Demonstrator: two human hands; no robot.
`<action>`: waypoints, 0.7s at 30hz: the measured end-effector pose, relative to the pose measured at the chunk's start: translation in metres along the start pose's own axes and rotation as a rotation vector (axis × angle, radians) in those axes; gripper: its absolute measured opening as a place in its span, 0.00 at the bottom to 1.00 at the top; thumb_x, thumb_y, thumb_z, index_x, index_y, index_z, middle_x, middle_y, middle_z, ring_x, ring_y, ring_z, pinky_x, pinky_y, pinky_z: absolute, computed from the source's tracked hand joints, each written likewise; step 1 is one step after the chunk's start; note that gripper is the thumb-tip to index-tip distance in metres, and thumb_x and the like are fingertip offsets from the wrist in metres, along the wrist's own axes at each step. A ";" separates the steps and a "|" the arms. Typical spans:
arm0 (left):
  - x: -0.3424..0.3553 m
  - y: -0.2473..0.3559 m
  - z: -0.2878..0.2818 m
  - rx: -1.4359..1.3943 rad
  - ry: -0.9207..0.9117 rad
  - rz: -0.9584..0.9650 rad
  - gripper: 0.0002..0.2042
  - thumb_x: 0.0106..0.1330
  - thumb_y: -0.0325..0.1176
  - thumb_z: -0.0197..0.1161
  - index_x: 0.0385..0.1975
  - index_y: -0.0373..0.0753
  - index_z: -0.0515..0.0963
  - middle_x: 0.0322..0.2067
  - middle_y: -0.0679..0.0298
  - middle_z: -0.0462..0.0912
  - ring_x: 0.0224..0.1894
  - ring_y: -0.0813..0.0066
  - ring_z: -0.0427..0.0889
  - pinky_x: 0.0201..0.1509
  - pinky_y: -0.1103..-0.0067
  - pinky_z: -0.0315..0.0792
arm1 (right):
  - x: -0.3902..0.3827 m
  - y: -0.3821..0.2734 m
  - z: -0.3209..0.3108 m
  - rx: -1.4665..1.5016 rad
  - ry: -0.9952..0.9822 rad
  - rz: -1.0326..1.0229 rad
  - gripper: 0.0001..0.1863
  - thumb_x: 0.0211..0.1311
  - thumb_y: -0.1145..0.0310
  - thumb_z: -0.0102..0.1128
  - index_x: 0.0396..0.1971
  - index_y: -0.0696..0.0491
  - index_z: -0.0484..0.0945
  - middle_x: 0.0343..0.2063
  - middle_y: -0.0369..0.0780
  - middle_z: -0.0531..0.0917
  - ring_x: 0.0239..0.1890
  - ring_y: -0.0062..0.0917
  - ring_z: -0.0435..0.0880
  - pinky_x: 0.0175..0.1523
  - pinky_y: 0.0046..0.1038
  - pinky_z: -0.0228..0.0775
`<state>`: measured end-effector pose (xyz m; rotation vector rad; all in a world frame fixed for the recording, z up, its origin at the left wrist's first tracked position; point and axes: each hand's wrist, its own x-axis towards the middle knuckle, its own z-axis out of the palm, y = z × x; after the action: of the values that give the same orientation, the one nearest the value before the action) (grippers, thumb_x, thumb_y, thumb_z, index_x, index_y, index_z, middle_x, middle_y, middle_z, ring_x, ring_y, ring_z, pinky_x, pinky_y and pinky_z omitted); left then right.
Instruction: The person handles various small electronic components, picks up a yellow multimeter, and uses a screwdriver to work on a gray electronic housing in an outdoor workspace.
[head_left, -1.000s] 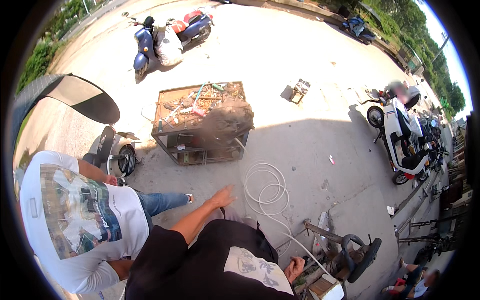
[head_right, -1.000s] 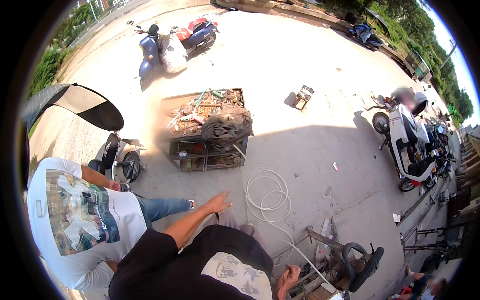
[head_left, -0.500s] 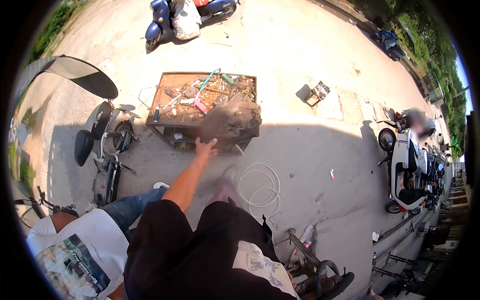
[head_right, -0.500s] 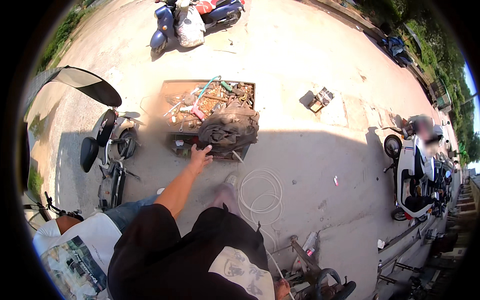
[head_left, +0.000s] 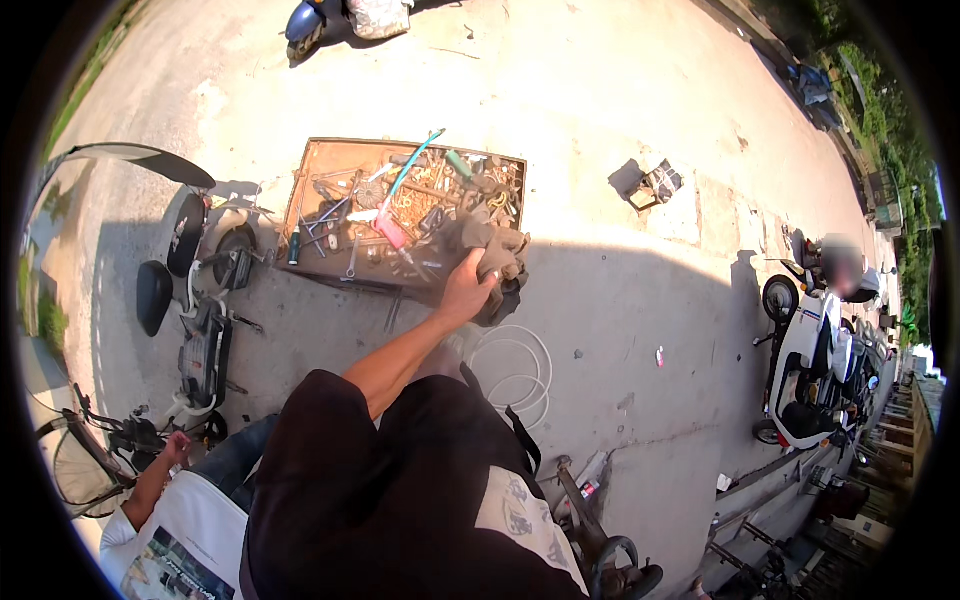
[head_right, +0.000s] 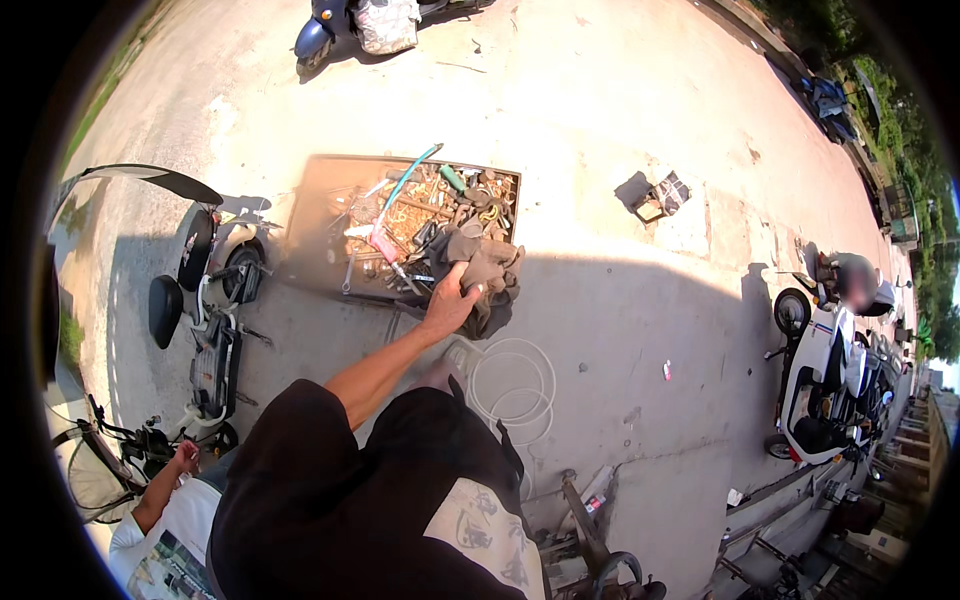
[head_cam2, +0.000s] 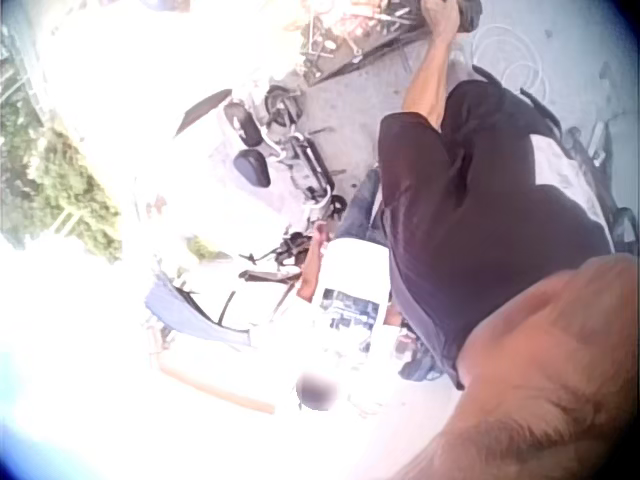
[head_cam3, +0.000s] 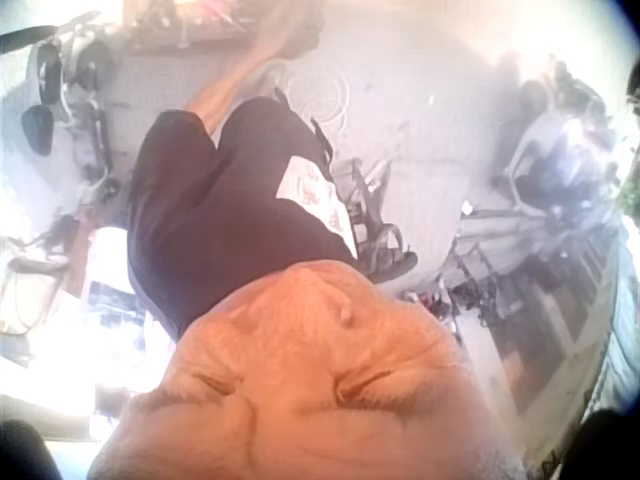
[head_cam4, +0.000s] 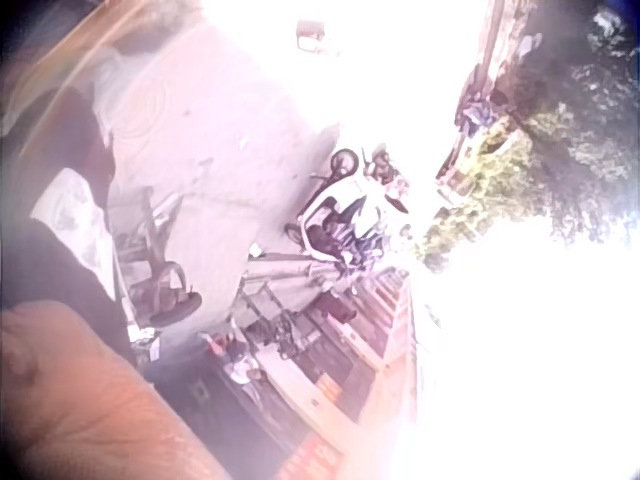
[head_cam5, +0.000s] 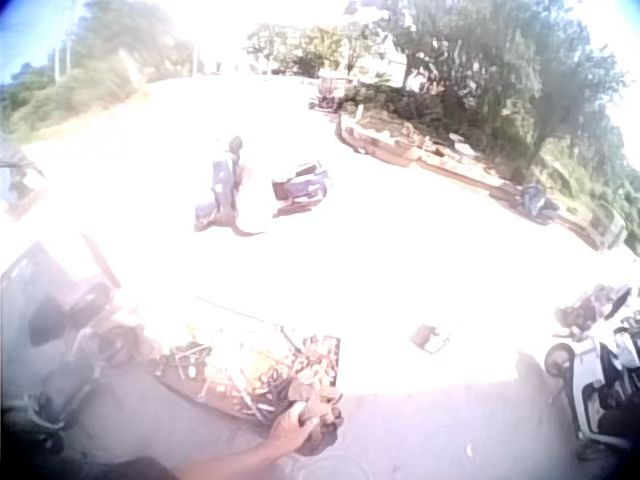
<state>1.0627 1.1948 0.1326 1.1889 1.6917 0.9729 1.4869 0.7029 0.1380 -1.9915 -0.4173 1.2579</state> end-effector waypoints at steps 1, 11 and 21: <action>0.018 -0.005 0.008 -0.008 0.079 0.032 0.25 0.72 0.35 0.70 0.66 0.34 0.74 0.54 0.41 0.85 0.57 0.44 0.83 0.62 0.60 0.77 | 0.007 -0.014 0.008 -0.004 -0.022 -0.010 0.16 0.71 0.61 0.74 0.34 0.58 0.82 0.26 0.32 0.82 0.29 0.17 0.78 0.37 0.26 0.73; 0.176 -0.086 -0.061 -0.177 0.470 0.053 0.22 0.73 0.26 0.70 0.65 0.34 0.75 0.46 0.64 0.87 0.38 0.79 0.85 0.36 0.79 0.80 | 0.019 -0.021 0.019 -0.027 0.091 -0.002 0.17 0.74 0.62 0.72 0.48 0.62 0.87 0.33 0.36 0.88 0.34 0.20 0.83 0.41 0.26 0.77; 0.145 -0.130 -0.040 0.575 0.221 0.057 0.25 0.65 0.39 0.72 0.59 0.34 0.79 0.72 0.41 0.73 0.67 0.42 0.80 0.68 0.54 0.77 | 0.000 -0.058 0.029 -0.123 0.096 0.134 0.17 0.74 0.62 0.71 0.49 0.61 0.87 0.33 0.37 0.88 0.34 0.21 0.84 0.41 0.26 0.77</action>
<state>0.9549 1.2958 -0.0003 1.5426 2.2151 0.6841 1.4679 0.7545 0.1728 -2.2055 -0.3258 1.2373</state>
